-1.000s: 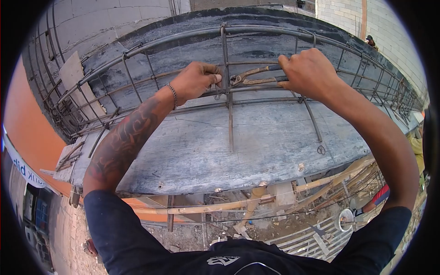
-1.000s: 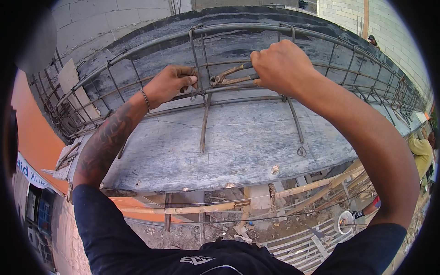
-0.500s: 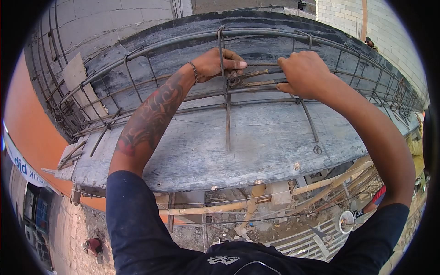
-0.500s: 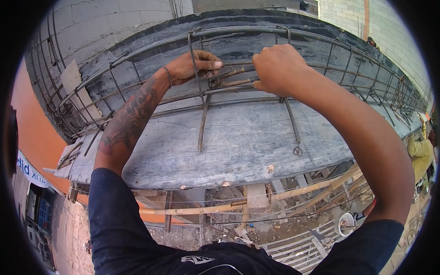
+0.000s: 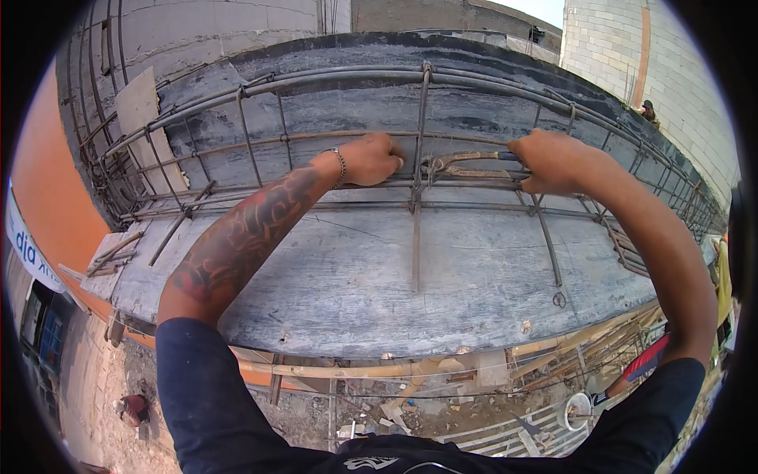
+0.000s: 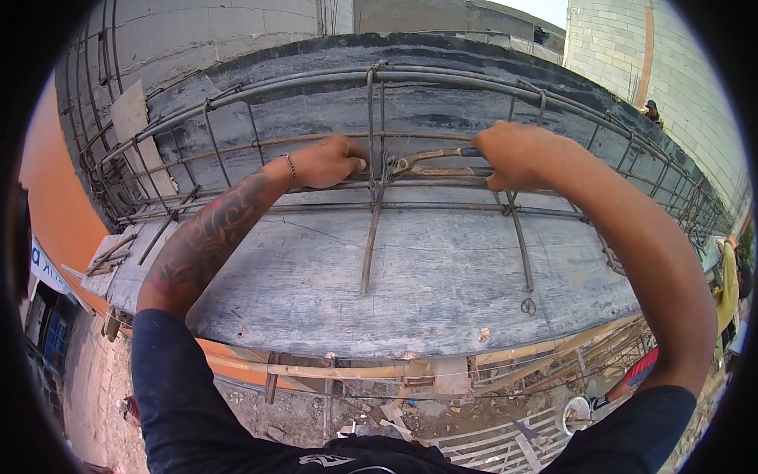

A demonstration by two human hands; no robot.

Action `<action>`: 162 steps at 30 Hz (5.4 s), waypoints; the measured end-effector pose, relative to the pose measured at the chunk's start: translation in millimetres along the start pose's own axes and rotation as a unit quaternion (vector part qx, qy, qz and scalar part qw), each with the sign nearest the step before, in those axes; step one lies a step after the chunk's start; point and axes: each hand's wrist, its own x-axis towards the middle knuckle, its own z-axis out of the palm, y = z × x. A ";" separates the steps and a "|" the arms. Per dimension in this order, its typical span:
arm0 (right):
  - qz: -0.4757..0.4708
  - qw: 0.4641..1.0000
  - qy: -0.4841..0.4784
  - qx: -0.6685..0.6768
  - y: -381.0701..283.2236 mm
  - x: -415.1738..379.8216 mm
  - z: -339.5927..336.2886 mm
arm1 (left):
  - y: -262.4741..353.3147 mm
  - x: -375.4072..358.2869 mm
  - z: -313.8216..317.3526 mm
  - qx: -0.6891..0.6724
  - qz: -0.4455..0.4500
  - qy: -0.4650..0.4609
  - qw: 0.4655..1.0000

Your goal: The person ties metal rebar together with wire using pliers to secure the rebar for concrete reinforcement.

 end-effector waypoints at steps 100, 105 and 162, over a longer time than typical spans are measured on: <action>0.055 0.990 -0.091 0.094 -4.1 -6.6 -16.7 | 90.0 43.1 28.6 0.124 0.213 0.197 0.949; -0.022 0.952 0.267 -0.150 -2.3 2.9 34.8 | 105.5 71.0 25.6 0.039 0.134 0.084 0.987; -0.006 0.944 0.311 -0.113 19.6 5.4 52.2 | 117.1 94.2 21.4 -0.053 0.128 -0.038 0.990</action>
